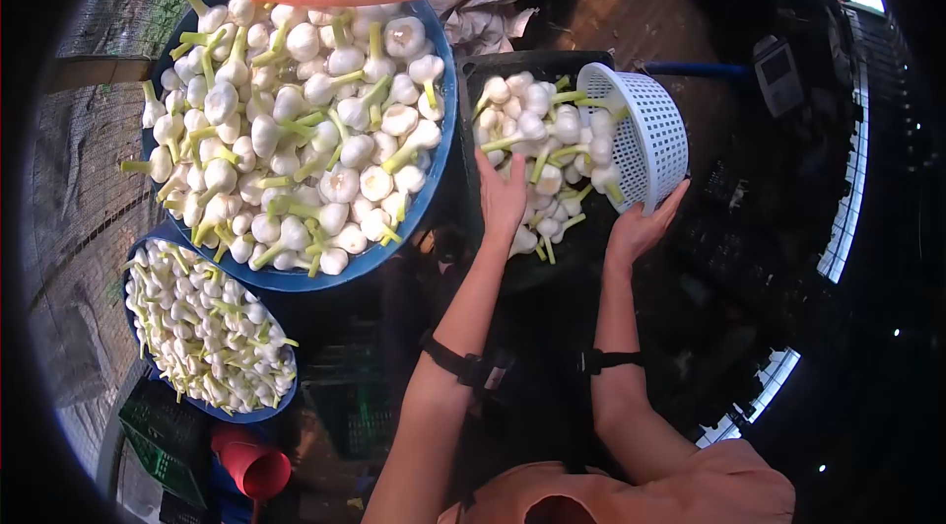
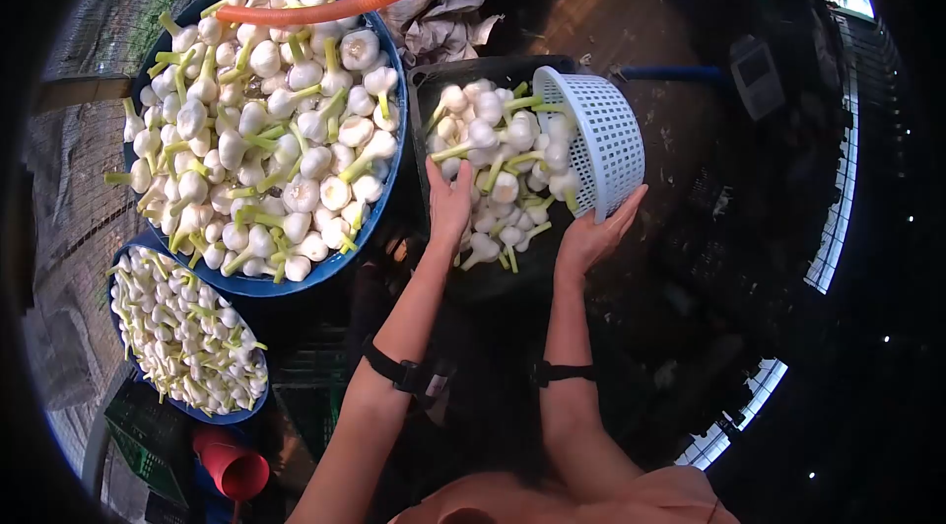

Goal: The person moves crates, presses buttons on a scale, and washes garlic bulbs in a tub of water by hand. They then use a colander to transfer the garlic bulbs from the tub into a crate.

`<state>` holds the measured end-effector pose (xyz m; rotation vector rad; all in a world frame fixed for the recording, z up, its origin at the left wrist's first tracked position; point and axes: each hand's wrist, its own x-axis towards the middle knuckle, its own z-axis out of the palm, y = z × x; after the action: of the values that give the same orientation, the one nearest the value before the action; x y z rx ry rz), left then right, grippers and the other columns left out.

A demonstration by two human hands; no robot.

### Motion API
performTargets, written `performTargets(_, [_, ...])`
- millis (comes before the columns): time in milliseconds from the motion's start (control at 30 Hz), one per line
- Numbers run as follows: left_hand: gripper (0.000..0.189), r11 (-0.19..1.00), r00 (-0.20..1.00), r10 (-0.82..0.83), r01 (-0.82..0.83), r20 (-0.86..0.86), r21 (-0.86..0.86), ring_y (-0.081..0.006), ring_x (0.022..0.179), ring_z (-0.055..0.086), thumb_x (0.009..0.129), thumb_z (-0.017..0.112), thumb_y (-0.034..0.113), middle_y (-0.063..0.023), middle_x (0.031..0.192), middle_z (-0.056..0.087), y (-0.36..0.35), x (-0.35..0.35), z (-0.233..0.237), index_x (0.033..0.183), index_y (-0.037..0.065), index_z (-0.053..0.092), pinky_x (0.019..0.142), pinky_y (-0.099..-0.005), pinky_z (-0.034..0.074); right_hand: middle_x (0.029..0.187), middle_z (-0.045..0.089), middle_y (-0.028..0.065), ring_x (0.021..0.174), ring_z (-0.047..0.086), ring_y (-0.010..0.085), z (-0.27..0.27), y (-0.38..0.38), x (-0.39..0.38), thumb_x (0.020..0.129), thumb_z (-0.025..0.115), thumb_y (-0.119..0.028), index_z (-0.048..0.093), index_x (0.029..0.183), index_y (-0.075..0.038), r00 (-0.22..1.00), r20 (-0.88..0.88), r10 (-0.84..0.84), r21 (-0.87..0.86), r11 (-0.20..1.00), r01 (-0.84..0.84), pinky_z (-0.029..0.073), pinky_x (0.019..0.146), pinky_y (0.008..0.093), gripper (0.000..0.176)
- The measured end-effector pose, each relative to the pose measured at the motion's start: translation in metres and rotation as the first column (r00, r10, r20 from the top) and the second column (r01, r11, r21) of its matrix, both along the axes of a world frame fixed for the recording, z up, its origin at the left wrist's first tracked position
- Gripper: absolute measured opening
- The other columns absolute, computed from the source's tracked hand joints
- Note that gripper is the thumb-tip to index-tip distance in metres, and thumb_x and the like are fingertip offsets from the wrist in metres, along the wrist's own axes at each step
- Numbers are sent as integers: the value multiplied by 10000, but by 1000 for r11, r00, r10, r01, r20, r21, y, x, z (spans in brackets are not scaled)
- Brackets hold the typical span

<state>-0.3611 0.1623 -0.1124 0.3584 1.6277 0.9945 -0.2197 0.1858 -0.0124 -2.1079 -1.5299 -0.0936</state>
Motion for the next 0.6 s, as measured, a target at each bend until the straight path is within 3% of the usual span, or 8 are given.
performTargets(100, [815, 999, 999, -41, 41, -28, -19, -398, 1307, 354, 885, 573, 350, -296, 1424, 315, -11, 4, -1, 1465, 5, 117, 1081, -393, 281, 1402, 381, 235, 1307, 370, 370, 7, -4, 22, 739, 443, 157, 271, 1440, -26, 997, 75, 21, 59, 998, -25, 312, 1075, 418, 744])
performTargets(200, [829, 994, 1000, 2, -3, 11, 109, -400, 1311, 348, 864, 606, 318, -287, 1446, 281, -10, 16, 1, 1464, 8, 125, 1070, -401, 301, 1437, 352, 204, 1346, 338, 303, 27, -1, 34, 732, 380, 169, 284, 1431, -11, 949, -316, -15, 58, 998, 35, 266, 1100, 370, 729])
performTargets(300, [818, 882, 842, -400, 461, -363, 97, -413, 1320, 331, 801, 664, 261, -273, 1470, 236, 14, 15, -9, 1451, 28, 226, 1076, -429, 310, 1444, 346, 195, 1349, 334, 298, 48, -10, 39, 725, 377, 174, 282, 1433, -13, 970, -241, 13, -30, 999, -20, 255, 1105, 370, 738])
performTargets(367, [758, 892, 818, -369, 444, -441, 78, -411, 1337, 298, 775, 677, 260, -260, 1478, 233, 31, 8, -21, 1421, 70, 331, 1079, -430, 307, 1451, 342, 184, 1351, 334, 290, 54, -21, 54, 718, 377, 178, 283, 1434, -15, 980, -198, 32, -40, 998, -40, 250, 1105, 366, 747])
performTargets(433, [686, 777, 662, -511, 629, -548, 36, -381, 1355, 287, 779, 669, 258, -221, 1493, 236, 44, -7, -22, 1396, 130, 397, 1079, -405, 312, 1446, 349, 187, 1350, 335, 294, 62, -27, 58, 710, 385, 182, 286, 1434, -18, 995, -94, 30, -105, 994, -40, 250, 1103, 362, 759])
performTargets(500, [615, 764, 612, -517, 646, -599, 1, -353, 1346, 321, 770, 662, 232, -182, 1505, 237, 39, -7, -18, 1351, 165, 471, 1056, -391, 353, 1430, 366, 184, 1332, 356, 287, 66, -31, 49, 696, 394, 186, 292, 1432, -20, 980, -200, -2, -79, 997, -14, 254, 1099, 357, 770])
performTargets(567, [545, 575, 578, -705, 805, -410, 146, -352, 1293, 397, 762, 655, 205, -172, 1500, 253, 20, -9, -13, 1293, 159, 538, 1004, -403, 410, 1415, 379, 179, 1313, 372, 273, 65, -27, 42, 685, 388, 186, 297, 1430, -25, 923, -383, 27, -42, 998, -47, 252, 1098, 353, 780])
performTargets(600, [489, 492, 485, -714, 861, -505, 132, -345, 1243, 450, 770, 642, 185, -174, 1483, 286, 1, 0, -11, 1254, 153, 573, 962, -400, 441, 1422, 362, 168, 1292, 390, 263, 64, -23, 32, 679, 385, 184, 300, 1425, -15, 890, -457, 10, -53, 998, -38, 256, 1094, 351, 776])
